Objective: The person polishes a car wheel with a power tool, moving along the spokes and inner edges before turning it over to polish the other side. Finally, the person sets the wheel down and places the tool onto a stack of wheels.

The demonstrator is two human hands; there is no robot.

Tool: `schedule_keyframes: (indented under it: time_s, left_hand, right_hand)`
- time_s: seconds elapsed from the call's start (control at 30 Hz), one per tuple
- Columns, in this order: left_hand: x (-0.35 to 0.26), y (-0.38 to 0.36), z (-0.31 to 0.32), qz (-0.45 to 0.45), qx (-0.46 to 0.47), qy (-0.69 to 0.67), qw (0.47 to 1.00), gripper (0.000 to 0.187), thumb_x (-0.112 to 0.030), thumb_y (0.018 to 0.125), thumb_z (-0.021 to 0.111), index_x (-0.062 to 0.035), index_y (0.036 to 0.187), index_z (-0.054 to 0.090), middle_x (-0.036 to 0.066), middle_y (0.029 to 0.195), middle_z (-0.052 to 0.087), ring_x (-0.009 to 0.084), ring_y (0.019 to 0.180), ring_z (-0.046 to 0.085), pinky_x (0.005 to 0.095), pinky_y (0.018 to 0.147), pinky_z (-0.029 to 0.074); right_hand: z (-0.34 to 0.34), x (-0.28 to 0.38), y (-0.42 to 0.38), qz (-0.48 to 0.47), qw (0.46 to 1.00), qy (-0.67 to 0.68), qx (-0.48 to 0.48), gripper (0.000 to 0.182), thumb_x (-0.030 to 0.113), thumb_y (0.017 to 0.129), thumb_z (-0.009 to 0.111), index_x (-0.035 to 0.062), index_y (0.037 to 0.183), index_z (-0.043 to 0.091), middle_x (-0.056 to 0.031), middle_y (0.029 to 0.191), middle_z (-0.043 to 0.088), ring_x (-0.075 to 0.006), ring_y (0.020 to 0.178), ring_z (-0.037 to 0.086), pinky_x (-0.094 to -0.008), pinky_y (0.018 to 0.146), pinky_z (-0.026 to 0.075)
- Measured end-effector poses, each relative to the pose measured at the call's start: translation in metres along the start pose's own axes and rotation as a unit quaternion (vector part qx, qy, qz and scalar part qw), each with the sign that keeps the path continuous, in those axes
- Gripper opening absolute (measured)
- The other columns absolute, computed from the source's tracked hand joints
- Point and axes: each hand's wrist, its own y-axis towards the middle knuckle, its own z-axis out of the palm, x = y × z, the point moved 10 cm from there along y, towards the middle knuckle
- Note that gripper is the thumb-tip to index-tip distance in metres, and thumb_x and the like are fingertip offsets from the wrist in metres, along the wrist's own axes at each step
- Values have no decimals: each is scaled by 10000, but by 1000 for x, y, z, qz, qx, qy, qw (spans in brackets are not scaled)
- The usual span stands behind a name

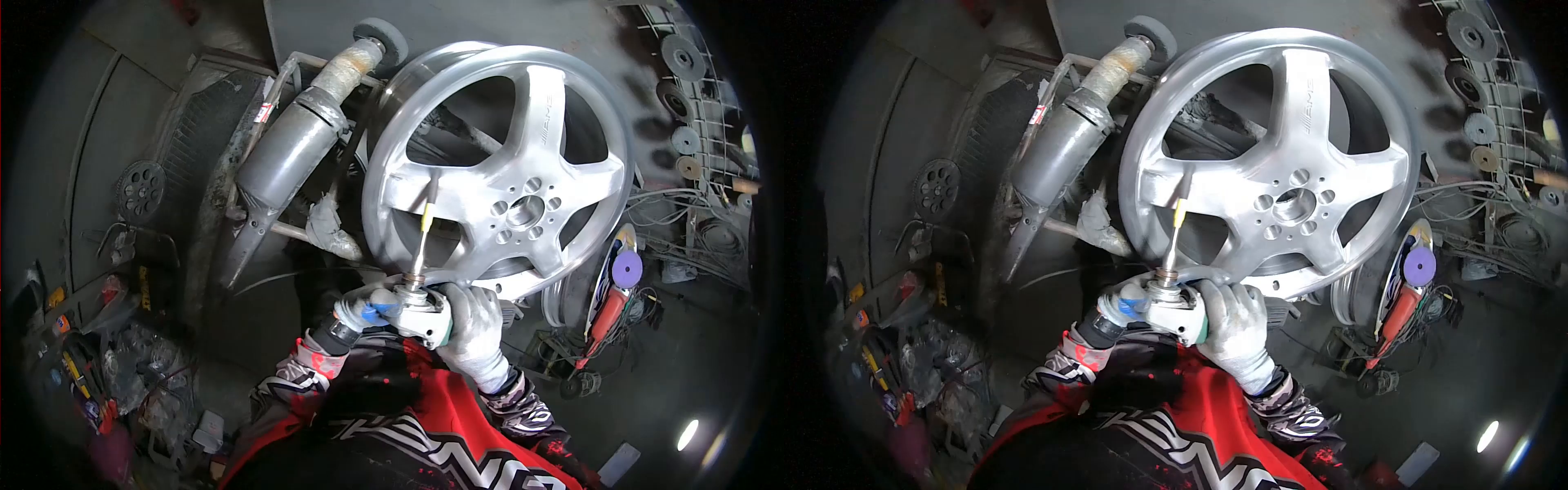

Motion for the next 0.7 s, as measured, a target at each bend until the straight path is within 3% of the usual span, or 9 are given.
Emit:
schedule_keyframes:
  time_s: [0.03,0.07,0.1,0.17,0.2,0.37,0.47,0.5,0.7]
  left_hand:
    - [-3,-4,-5,22,19,59,998,579,-295,958,663,36,1400,490,96,1221,650,151,1038,643,287,944,526]
    - [36,-18,-43,-136,-177,-194,955,928,-238,791,802,70,1527,328,132,1203,666,208,1037,682,332,948,554]
    - [37,-22,-48,-132,-180,-194,955,928,-238,791,802,70,1527,328,132,1203,666,208,1037,682,332,948,554]
    - [4,-19,-3,-21,82,-188,979,1037,-306,742,832,79,1538,291,130,1168,661,195,1011,681,336,926,556]
    - [5,-27,-21,-17,-52,-182,982,1095,-354,705,849,78,1537,282,125,1141,650,185,993,676,346,909,557]
    - [5,-13,-9,-11,-7,-122,992,1062,-348,725,848,51,1541,297,131,1159,639,204,1017,667,369,916,554]
    - [52,4,-39,-64,-64,-220,971,804,-310,929,656,49,1552,296,134,1201,644,197,1035,655,334,965,530]
    - [14,7,3,43,38,-83,995,718,-281,977,585,40,1555,304,115,1223,648,183,1043,651,309,964,521]
    - [68,28,-49,29,19,-83,996,783,-271,929,670,31,1557,315,112,1313,631,165,1103,634,302,945,534]
  right_hand:
    - [-1,7,6,-6,1000,8,7,581,284,682,822,15,1144,595,-169,1000,648,-368,875,614,-480,814,452]
    - [0,14,9,-45,999,-7,-26,622,305,664,796,4,1174,608,-133,957,643,-302,804,602,-460,738,458]
    - [2,16,12,-48,998,-5,-27,622,305,664,796,4,1174,608,-133,957,643,-302,804,602,-460,738,458]
    - [6,23,17,-64,997,27,-23,617,295,665,794,4,1174,602,-116,918,626,-297,782,592,-456,736,458]
    - [6,26,18,-70,997,32,-32,609,287,666,791,7,1171,600,-107,893,612,-297,774,588,-445,730,457]
    - [2,21,17,-57,998,21,-11,596,282,671,792,7,1166,607,-118,906,622,-306,779,600,-444,734,462]
    - [-10,7,5,-19,999,10,-25,598,276,664,807,3,1162,617,-147,966,657,-328,837,630,-442,754,471]
    - [-16,3,1,-5,999,17,-39,567,241,671,799,8,1155,616,-145,962,658,-335,844,627,-448,768,466]
    - [-25,-6,-4,60,998,9,-17,556,188,672,788,15,1161,588,-135,944,655,-343,856,619,-462,797,453]
